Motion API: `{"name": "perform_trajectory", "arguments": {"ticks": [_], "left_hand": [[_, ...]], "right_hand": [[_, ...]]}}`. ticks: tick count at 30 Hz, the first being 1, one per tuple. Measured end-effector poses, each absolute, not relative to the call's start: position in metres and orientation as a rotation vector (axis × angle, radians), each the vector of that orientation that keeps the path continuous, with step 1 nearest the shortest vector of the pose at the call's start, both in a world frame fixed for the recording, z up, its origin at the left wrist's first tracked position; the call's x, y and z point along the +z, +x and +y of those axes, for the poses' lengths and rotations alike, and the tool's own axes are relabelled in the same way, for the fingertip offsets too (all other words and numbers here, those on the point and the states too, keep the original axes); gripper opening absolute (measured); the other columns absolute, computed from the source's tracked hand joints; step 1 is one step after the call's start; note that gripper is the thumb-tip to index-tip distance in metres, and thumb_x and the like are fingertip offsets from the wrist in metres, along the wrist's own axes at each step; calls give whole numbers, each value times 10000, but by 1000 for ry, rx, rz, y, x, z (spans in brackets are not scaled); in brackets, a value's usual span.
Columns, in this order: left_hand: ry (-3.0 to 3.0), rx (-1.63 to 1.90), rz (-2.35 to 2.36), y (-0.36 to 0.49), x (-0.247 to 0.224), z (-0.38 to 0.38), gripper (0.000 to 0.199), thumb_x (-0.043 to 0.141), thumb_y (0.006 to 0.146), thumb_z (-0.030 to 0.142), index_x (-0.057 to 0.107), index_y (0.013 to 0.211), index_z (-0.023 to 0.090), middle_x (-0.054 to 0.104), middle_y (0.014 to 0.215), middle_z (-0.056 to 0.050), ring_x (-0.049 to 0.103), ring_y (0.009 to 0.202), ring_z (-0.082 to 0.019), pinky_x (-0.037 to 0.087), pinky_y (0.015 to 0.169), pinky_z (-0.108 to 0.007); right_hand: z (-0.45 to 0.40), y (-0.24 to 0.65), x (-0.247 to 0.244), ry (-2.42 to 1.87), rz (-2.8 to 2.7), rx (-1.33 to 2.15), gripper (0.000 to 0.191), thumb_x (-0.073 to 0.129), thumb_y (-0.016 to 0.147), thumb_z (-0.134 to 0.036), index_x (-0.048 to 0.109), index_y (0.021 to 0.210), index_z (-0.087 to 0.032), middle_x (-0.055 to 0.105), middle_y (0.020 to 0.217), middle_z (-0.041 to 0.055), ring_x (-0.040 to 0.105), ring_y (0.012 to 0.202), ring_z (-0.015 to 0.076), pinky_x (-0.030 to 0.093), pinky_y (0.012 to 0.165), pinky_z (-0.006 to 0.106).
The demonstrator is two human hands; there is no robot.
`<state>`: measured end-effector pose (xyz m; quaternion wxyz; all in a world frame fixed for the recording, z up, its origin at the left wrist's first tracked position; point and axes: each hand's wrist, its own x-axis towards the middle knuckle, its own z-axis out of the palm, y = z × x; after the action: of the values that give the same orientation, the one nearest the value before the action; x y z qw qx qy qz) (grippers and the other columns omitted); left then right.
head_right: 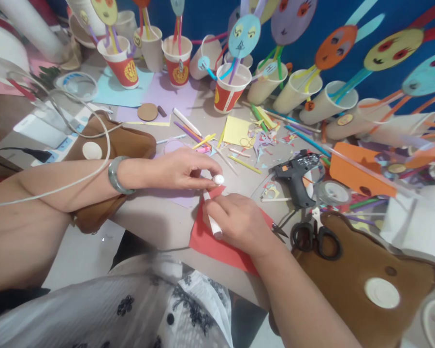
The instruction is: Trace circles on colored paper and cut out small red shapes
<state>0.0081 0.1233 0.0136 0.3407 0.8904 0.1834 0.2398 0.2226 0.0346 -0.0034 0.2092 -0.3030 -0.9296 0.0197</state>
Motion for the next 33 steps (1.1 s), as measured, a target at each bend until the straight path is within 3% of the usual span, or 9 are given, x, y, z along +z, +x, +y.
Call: {"name": "perform_trajectory", "arguments": {"ticks": [10,26,33], "left_hand": [[2316,613,483,8,14,123,226,568,962,347,715,990,177,758,945,-60,677,838,-147,477,741,-240],[2336,594,497,8,14,123,277,551,968,390,713,1051,183,758,956,-68,680,836,-154,485,767,-254],[2317,638,507,8,13,122,283,560,961,404,726,1035,187,760,961,-61,675,836,-143,475,755,-236]], "right_hand": [[37,215,1,-764,-2618,-165,195,519,915,-84,628,770,-155,639,702,49,557,633,160,408,599,299],[40,225,5,-848,-2490,283,122,593,878,-115,545,807,-202,627,666,-4,583,566,128,426,565,266],[43,230,3,-867,-2412,281,128,613,865,-124,539,817,-217,659,673,-5,614,555,124,436,543,252]]}}
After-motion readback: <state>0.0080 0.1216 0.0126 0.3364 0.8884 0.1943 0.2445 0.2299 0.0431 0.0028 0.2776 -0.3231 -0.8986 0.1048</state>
